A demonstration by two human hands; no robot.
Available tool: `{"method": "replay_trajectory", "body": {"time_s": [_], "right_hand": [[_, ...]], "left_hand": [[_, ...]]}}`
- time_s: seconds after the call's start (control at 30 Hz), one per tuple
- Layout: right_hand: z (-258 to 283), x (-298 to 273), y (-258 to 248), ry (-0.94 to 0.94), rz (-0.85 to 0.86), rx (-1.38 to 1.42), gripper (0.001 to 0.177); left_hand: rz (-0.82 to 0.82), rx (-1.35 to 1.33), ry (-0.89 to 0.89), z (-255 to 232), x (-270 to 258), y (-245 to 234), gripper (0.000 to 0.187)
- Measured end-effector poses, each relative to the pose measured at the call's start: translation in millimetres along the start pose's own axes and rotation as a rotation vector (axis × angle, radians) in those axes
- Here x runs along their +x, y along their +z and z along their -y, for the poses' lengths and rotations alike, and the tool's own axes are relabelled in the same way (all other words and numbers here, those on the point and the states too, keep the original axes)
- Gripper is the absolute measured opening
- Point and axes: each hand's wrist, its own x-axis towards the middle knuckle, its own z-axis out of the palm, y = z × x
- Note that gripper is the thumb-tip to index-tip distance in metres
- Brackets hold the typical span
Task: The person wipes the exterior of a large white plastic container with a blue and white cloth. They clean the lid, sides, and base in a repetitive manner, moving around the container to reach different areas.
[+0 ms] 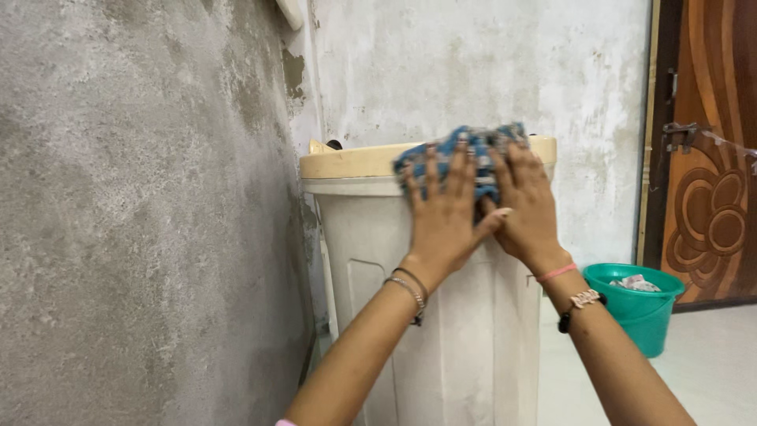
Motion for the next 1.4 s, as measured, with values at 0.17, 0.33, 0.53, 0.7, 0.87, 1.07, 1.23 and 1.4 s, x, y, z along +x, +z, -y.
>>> {"method": "replay_trajectory", "body": {"time_s": [0.17,0.33,0.53,0.7,0.87,1.07,1.23,1.4], "right_hand": [[-5,-12,5,0.083,-0.022,-0.051,0.077],[36,24,23,-0.057,0.001,-0.026,0.085],[103,67,42,-0.19,0.107,-0.188,0.078],[86,82,26,-0.226,0.205,-0.091,0.072],[22,53,18,-0.104,0.045,0.091,0.062],[-37,-7,27,0.061,-0.217,0.295,0.053],[-77,-24,35,0.116,-0.194,0.293,0.058],[-106,-47,33,0.119,-0.145,0.24,0.063]], "left_hand": [[0.072,0.097,0.066,-4,4,5,0.095],[-0.095,0.026,-0.091,68,-26,28,0.078],[-0.126,-0.176,-0.293,132,-56,25,0.075],[-0.091,-0.128,-0.373,112,-36,20,0.076],[-0.062,0.387,-0.226,48,7,20,0.081],[0.076,0.234,-0.003,-31,41,12,0.102],[0.151,0.404,0.102,-59,61,30,0.108],[0.171,0.573,0.249,-72,57,44,0.11]]}}
